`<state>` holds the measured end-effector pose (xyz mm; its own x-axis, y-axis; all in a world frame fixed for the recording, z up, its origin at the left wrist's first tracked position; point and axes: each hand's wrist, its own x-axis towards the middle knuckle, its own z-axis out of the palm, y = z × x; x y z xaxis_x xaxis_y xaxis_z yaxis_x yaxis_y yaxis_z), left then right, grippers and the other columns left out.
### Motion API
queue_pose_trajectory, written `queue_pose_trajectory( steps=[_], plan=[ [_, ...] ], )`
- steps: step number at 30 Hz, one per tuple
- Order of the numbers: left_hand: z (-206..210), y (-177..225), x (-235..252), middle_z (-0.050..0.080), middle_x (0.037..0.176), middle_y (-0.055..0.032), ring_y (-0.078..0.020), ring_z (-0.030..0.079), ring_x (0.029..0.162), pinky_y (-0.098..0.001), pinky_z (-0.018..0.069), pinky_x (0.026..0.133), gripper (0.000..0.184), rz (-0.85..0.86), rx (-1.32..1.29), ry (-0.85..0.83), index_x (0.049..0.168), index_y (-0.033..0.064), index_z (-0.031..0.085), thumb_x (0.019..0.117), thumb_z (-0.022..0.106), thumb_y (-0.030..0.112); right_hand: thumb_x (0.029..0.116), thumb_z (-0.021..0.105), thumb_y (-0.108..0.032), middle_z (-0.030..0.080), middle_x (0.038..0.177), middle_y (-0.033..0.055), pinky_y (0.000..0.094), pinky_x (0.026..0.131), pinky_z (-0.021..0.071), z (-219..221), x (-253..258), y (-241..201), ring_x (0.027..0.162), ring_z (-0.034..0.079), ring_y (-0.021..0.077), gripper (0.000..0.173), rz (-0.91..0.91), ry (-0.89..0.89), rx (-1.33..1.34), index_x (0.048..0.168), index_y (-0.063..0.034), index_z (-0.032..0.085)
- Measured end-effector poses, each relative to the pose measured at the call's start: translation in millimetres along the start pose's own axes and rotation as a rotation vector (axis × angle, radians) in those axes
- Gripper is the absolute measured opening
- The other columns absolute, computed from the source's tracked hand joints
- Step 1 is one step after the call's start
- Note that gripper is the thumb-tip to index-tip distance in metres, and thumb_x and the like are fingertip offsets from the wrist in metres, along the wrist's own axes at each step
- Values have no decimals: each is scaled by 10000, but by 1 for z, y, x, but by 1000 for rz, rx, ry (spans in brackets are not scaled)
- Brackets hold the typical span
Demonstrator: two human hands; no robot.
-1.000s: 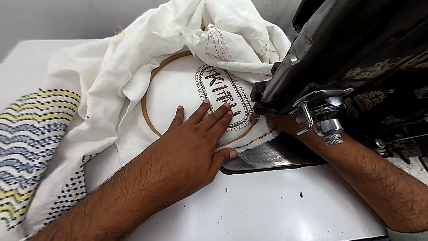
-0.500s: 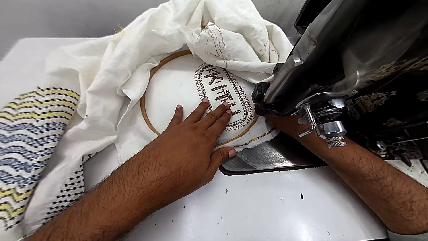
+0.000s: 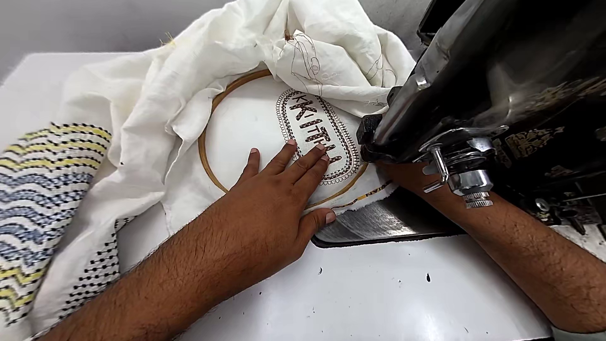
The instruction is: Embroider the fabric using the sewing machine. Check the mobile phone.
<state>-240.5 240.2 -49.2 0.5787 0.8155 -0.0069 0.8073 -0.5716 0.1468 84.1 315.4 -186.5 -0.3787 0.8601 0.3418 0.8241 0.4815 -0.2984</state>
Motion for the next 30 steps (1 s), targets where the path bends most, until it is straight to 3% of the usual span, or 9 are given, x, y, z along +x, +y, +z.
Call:
queue_pose_trajectory(
  steps=[6,10,18,22,30],
  plan=[
    [1,1,0,335,1674,6,-305,277,1555,-735,238,1164,746,3,3,8,1609,174,380,1033,262,634,922,670,-410,560,1415,34,396,1198,302,2,1,0,1410,415,175,480,-20,31,66,1357,-215,616],
    [1,2,0,344,1670,-2,-312,282,1552,-733,237,1164,736,11,-1,24,1603,172,392,1033,269,622,936,658,-473,606,1332,-19,366,1150,350,6,4,0,1331,477,118,428,-2,79,91,1304,-254,646],
    [3,1,3,346,1669,2,-306,288,1550,-733,234,1166,746,0,-3,23,1612,178,375,1034,258,634,938,660,-476,597,1344,14,380,1137,368,10,11,-3,1333,482,147,454,25,101,64,1321,-234,628],
    [4,1,3,337,1673,5,-301,276,1555,-734,221,1174,740,2,-8,26,1611,182,376,1037,250,631,938,648,-483,580,1390,49,435,1159,337,7,12,0,1373,456,199,473,-21,95,-11,1338,-233,629],
    [4,0,4,342,1671,8,-299,274,1556,-731,224,1173,744,1,-10,27,1609,181,382,1036,248,636,925,665,-478,594,1357,41,431,1135,354,7,12,-1,1346,470,194,457,10,91,7,1313,-239,641]
  ],
)
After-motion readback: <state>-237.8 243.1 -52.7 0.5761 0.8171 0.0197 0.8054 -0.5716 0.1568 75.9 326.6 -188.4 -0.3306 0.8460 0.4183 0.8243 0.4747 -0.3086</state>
